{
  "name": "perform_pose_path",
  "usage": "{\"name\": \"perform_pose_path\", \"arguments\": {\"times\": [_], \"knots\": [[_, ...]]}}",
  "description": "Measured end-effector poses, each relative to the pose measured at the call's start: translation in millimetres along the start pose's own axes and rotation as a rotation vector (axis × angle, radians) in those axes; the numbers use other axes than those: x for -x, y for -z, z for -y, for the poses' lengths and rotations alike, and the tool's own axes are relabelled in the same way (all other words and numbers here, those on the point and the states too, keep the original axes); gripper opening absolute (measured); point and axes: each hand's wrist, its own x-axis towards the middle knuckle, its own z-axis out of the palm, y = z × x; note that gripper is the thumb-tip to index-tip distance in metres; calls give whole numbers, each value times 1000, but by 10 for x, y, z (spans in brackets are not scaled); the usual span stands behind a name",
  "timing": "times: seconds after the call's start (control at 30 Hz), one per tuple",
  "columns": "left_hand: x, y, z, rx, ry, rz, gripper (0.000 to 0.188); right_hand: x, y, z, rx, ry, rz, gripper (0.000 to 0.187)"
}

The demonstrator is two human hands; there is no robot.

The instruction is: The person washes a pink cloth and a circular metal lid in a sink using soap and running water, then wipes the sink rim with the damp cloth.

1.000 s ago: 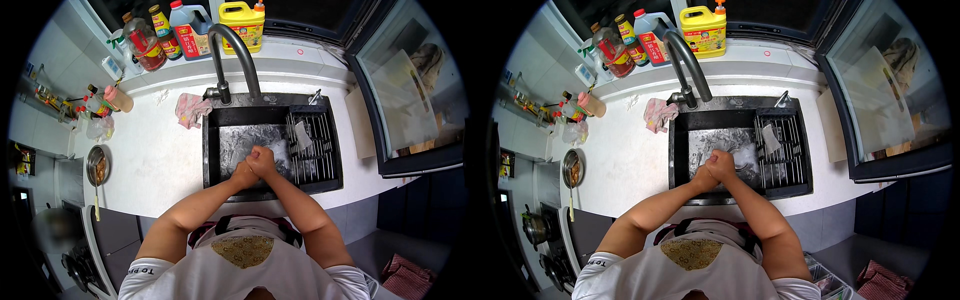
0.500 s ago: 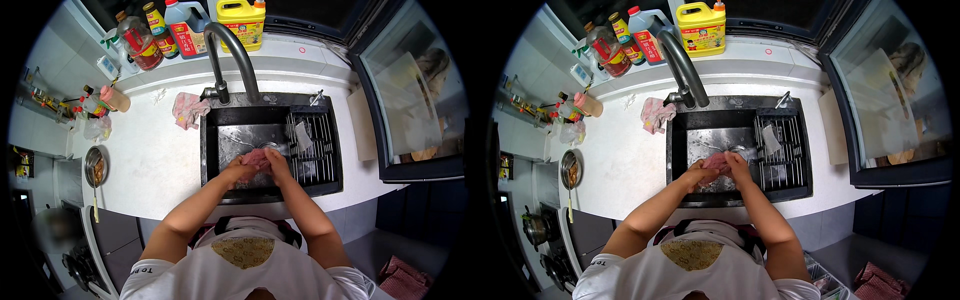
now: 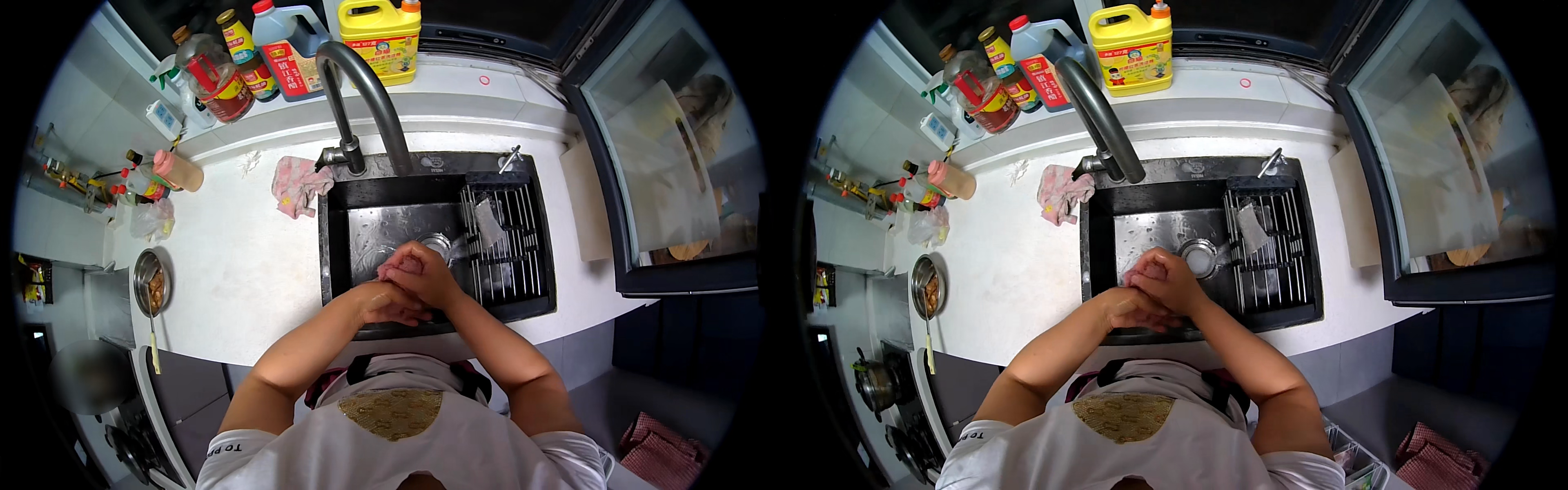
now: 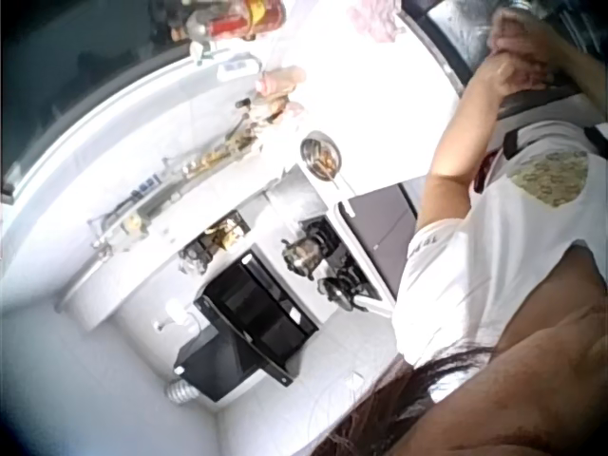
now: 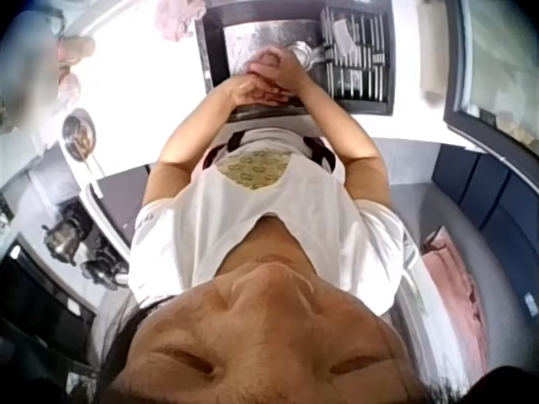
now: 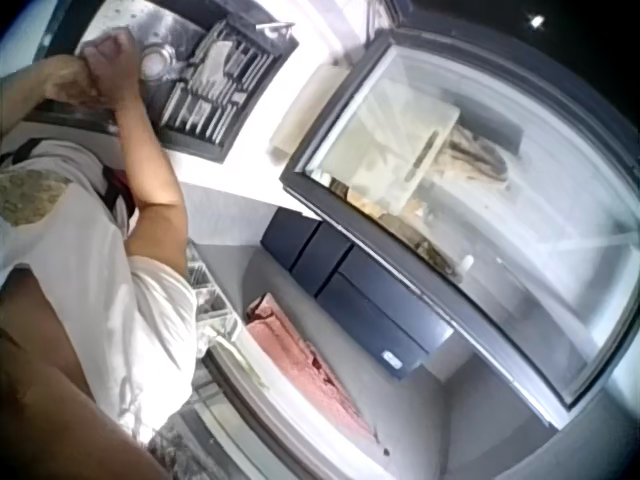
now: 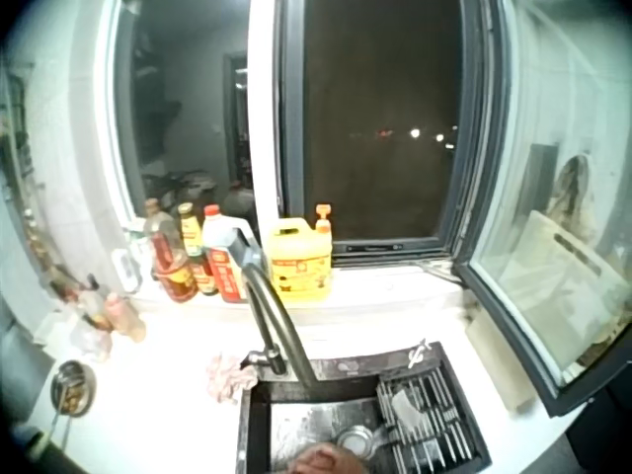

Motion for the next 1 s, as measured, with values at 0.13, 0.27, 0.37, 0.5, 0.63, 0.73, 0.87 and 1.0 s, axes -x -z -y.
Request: {"name": "perform_pose_path", "arguments": {"times": [0.13,0.27,0.37,0.5,0.63,0.73,0.87,1.0], "knots": [[108,7,0,-253,-92,-66,19,-14,-142,631,-3,15,24,2],[335,-471,-301,-754,-34,-273,21,0,-161,660,318,127,-71,28],[124,-313,-104,-837,-500,-256,27,-43,-214,617,169,24,-151,39],[-104,-102,106,-1036,-748,-413,23,-34,-277,504,88,-3,-256,43],[-183,-14,174,-1089,-639,-450,28,-6,-276,344,83,-25,-321,43],[-270,38,214,-1163,-610,-484,28,-20,-247,190,146,7,-359,43],[-366,17,180,-1450,-646,-642,31,-82,-91,-81,-15,-152,-375,36],[-10,-30,-112,-575,-299,-354,36,-16,196,-126,-157,-229,-613,24]]}}
